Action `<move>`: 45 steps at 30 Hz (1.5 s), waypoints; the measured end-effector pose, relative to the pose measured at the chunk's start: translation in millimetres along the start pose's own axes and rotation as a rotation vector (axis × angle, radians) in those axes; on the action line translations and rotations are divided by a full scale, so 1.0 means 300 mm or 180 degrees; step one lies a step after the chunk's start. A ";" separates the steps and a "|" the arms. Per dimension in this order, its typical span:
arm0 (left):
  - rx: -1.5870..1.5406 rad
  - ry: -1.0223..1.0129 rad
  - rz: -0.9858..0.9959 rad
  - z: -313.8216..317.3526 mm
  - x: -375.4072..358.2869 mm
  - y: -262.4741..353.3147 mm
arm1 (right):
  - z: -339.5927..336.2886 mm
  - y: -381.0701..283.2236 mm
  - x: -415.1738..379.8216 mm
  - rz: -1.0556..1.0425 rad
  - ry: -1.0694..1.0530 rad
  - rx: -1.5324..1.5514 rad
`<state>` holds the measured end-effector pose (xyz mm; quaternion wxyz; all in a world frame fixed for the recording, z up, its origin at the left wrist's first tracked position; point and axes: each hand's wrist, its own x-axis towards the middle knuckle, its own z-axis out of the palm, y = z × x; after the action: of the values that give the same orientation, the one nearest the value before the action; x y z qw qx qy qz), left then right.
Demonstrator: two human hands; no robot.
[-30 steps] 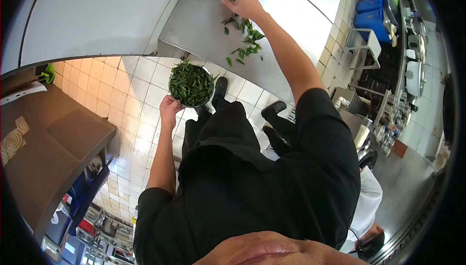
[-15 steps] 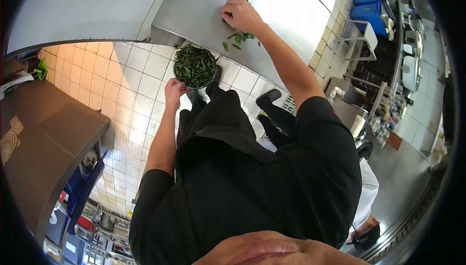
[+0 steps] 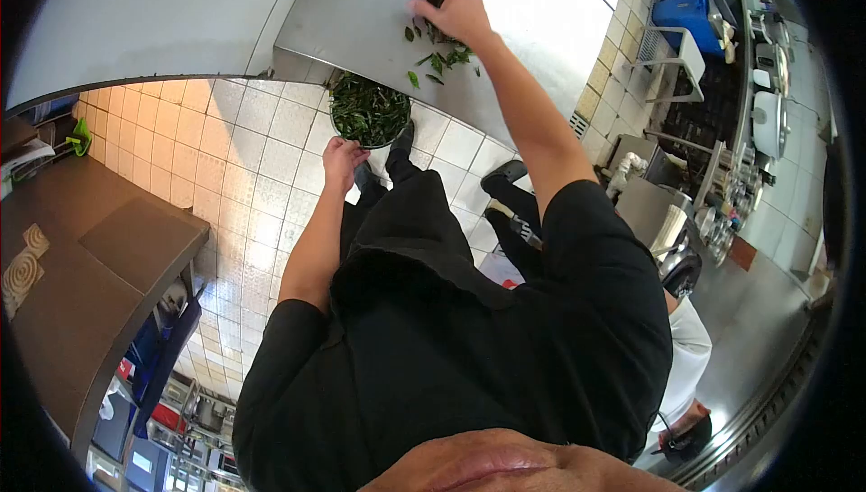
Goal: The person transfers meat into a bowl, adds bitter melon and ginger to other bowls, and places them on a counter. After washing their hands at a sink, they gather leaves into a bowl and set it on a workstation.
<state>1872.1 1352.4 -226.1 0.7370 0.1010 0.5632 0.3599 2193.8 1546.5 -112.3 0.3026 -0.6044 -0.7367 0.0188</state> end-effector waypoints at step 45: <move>-0.0522 -0.0134 -0.0120 0.055 0.008 -0.079 | 0.084 -0.392 -0.282 0.0322 0.0424 0.0320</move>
<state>1897.0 1341.2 -235.4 0.7611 0.0373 0.5180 0.3887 2086.0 1447.0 -122.4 0.3796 -0.6249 -0.6815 0.0308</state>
